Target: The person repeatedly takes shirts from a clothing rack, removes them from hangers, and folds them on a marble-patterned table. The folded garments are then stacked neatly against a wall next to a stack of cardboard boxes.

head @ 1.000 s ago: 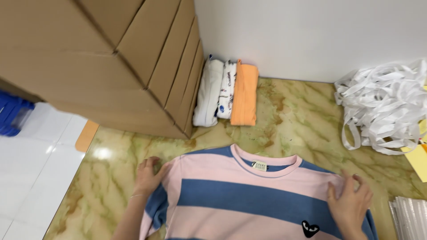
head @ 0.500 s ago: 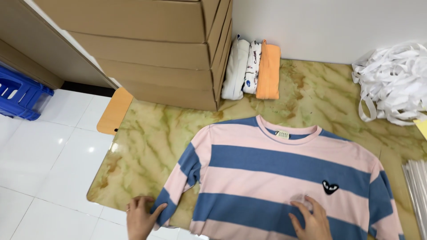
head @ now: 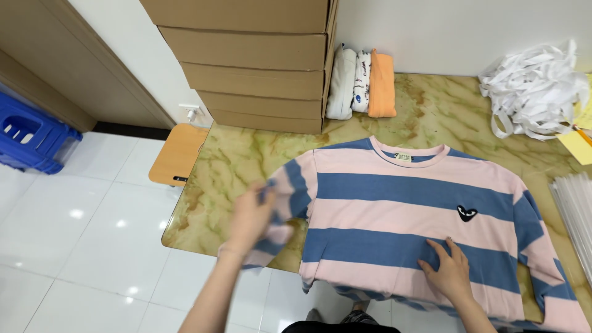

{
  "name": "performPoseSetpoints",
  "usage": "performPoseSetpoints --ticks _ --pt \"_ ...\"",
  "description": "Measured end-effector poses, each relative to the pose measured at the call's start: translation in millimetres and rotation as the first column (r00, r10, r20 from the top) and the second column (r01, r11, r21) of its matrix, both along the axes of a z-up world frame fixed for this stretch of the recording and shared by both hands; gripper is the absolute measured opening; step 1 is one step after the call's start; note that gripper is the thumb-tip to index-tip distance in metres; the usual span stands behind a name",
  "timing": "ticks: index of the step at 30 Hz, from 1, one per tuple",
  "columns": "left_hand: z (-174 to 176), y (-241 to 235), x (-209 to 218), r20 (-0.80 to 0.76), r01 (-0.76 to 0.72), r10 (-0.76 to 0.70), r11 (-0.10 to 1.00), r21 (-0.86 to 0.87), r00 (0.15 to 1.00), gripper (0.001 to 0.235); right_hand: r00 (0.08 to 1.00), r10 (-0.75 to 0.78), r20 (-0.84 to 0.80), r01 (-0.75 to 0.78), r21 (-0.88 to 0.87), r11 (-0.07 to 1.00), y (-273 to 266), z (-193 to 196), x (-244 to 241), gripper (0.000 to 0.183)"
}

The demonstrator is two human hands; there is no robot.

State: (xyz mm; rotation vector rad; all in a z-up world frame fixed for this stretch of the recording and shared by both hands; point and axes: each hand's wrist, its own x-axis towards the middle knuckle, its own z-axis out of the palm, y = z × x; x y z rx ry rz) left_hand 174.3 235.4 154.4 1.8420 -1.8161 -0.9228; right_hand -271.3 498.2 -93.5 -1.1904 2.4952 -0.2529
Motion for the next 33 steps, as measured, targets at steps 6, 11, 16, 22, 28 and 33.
performPoseSetpoints --ticks 6,11,16,22,28,33 --pt "14.6 123.5 -172.2 -0.335 0.666 -0.585 0.711 0.226 0.738 0.065 0.918 -0.297 0.264 0.376 -0.335 0.864 18.8 61.0 42.0 0.052" --pt "-131.0 129.7 -180.4 -0.509 0.711 -0.537 0.661 0.242 0.673 0.043 0.837 -0.424 0.346 0.540 -0.401 0.740 69.9 59.3 74.3 0.042" --pt "-161.0 63.5 -114.0 0.212 0.539 -0.535 0.841 0.046 0.818 0.043 0.849 -0.284 0.445 0.429 -0.268 0.863 47.6 99.1 159.0 0.027" --pt "-218.0 19.2 -91.5 0.604 0.795 -0.560 0.564 -0.224 0.567 0.067 0.904 0.044 0.425 -0.106 0.124 0.987 -35.6 117.3 200.2 0.080" --pt "-241.4 -19.6 -77.8 0.562 0.807 -0.657 0.590 -0.032 0.503 0.057 0.390 0.024 0.920 0.242 -0.128 0.962 16.9 94.2 137.2 0.015" --pt "-248.8 -34.8 -65.1 0.375 0.828 -0.749 0.551 -0.104 0.546 0.061 -0.033 0.196 0.980 0.818 -0.086 0.568 154.5 64.8 35.6 0.034"
